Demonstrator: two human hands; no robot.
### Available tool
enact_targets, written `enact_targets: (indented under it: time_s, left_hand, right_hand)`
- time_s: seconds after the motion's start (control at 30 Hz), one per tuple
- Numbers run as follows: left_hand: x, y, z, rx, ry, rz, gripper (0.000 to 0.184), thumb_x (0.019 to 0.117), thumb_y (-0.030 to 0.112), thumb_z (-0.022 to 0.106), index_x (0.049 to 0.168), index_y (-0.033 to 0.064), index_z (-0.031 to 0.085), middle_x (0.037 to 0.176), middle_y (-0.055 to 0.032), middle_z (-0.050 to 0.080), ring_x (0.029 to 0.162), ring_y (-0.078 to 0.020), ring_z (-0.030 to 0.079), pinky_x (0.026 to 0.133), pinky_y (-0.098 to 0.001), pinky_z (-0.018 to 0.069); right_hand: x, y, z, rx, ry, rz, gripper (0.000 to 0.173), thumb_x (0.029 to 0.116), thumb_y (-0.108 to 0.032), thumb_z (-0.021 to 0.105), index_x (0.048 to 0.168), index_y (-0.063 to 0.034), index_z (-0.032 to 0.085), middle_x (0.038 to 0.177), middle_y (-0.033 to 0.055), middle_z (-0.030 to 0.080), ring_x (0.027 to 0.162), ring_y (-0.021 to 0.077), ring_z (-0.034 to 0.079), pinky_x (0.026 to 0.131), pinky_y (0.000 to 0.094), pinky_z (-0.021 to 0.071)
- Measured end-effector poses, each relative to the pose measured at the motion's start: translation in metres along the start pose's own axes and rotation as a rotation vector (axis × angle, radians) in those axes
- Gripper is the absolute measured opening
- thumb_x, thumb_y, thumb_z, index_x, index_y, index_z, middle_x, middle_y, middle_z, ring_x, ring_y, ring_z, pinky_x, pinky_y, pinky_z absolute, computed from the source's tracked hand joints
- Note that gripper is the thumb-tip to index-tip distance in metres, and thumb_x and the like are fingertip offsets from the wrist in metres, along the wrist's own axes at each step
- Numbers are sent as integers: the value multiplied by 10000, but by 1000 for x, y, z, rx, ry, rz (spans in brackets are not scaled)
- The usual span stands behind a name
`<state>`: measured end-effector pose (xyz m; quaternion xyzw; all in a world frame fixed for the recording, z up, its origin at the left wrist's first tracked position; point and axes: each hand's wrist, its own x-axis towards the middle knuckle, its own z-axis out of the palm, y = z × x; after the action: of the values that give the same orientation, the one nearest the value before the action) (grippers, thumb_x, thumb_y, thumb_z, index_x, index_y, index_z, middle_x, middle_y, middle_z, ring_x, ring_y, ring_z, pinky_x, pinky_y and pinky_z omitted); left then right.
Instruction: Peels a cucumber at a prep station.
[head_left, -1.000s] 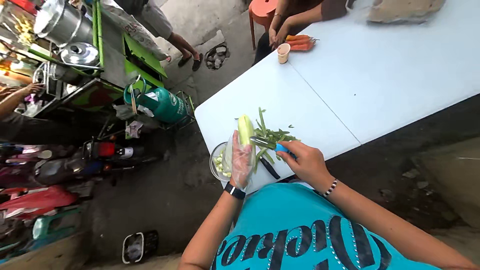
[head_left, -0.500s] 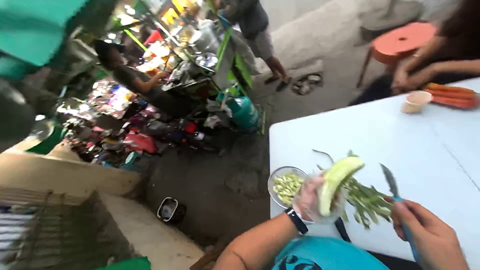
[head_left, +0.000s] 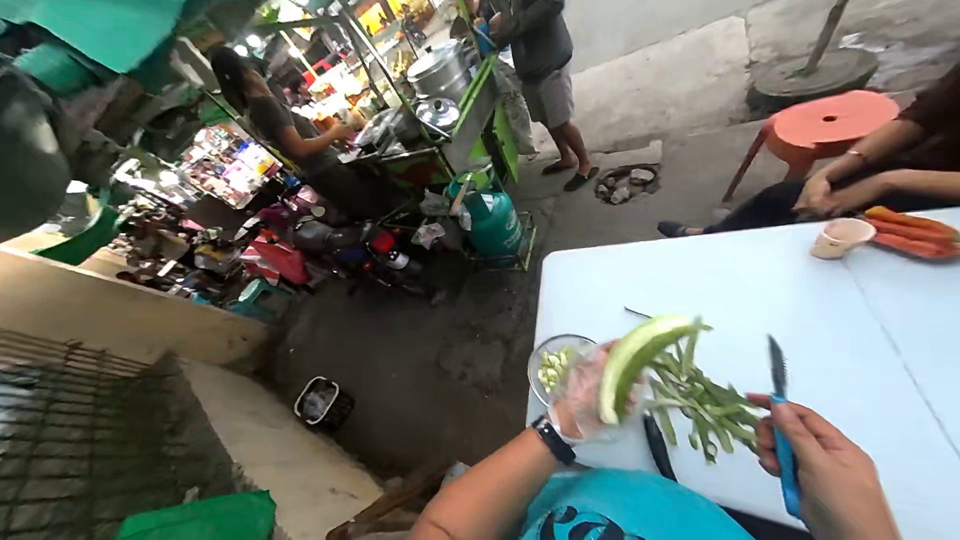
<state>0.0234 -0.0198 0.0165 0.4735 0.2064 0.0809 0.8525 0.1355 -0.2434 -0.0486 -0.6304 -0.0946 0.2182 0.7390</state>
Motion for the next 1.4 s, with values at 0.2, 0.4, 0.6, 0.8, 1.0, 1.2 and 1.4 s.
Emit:
enact_targets:
  time_s: [0.2, 0.4, 0.6, 0.8, 1.0, 1.2, 1.4]
  left_hand:
    - [20, -38, -64, 879, 350, 128, 322, 1054, 109, 509, 1308, -52, 625, 1215, -213, 686, 1100, -234, 673, 1010, -412, 527]
    - [35, -77, -105, 966, 376, 122, 342, 1048, 127, 509, 1325, -39, 623, 1336, -212, 638, 1258, -271, 605, 1106, -433, 462]
    - [35, -78, -119, 1154, 427, 50, 341, 1021, 128, 564, 1303, -53, 630, 1337, -235, 631, 1290, -311, 583, 1145, -449, 429]
    - [33, -63, -126, 1133, 618, 124, 391, 1013, 132, 582, 1371, -23, 596, 1383, -218, 607, 1320, -300, 558, 1160, -432, 411]
    - [18, -54, -132, 867, 710, 241, 402, 1041, 116, 538, 1398, -67, 551, 1393, -253, 588, 1313, -305, 561, 1149, -419, 415]
    - [13, -33, -141, 1176, 609, 224, 500, 1008, 295, 603, 1437, 39, 568, 1456, -167, 572, 1385, -259, 511, 1205, -431, 355]
    - [35, -36, -150, 1327, 396, -120, 535, 1004, 452, 594, 1419, 114, 601, 1444, -133, 589, 1379, -257, 519, 1191, -474, 373]
  right_hand:
    - [-9, 17, -7, -131, 30, 79, 322, 1070, -312, 502, 1207, -57, 643, 716, -51, 579, 548, 40, 535, 511, 205, 490]
    - [-17, 39, -19, -112, 58, 165, 298, 1075, -319, 529, 1201, -97, 682, 679, -17, 568, 513, 72, 520, 474, 213, 470]
    - [-25, 53, -23, -148, 62, 226, 341, 1078, -334, 509, 1204, -62, 671, 703, -22, 578, 517, 68, 514, 463, 223, 461]
    - [-25, 51, -14, -168, 57, 215, 329, 1069, -323, 505, 1175, -58, 667, 639, -44, 547, 471, 48, 493, 432, 213, 444]
    - [-21, 55, -15, -128, 47, 197, 305, 1079, -284, 490, 1154, -45, 665, 623, -58, 545, 461, 34, 498, 429, 190, 446]
    - [-23, 57, -13, -129, 61, 241, 287, 1087, -256, 486, 1151, -42, 666, 616, -45, 542, 451, 38, 485, 423, 190, 435]
    - [-19, 57, -10, -166, -50, 262, 258, 1013, -211, 614, 1178, -16, 646, 694, 7, 581, 501, 71, 516, 453, 227, 462]
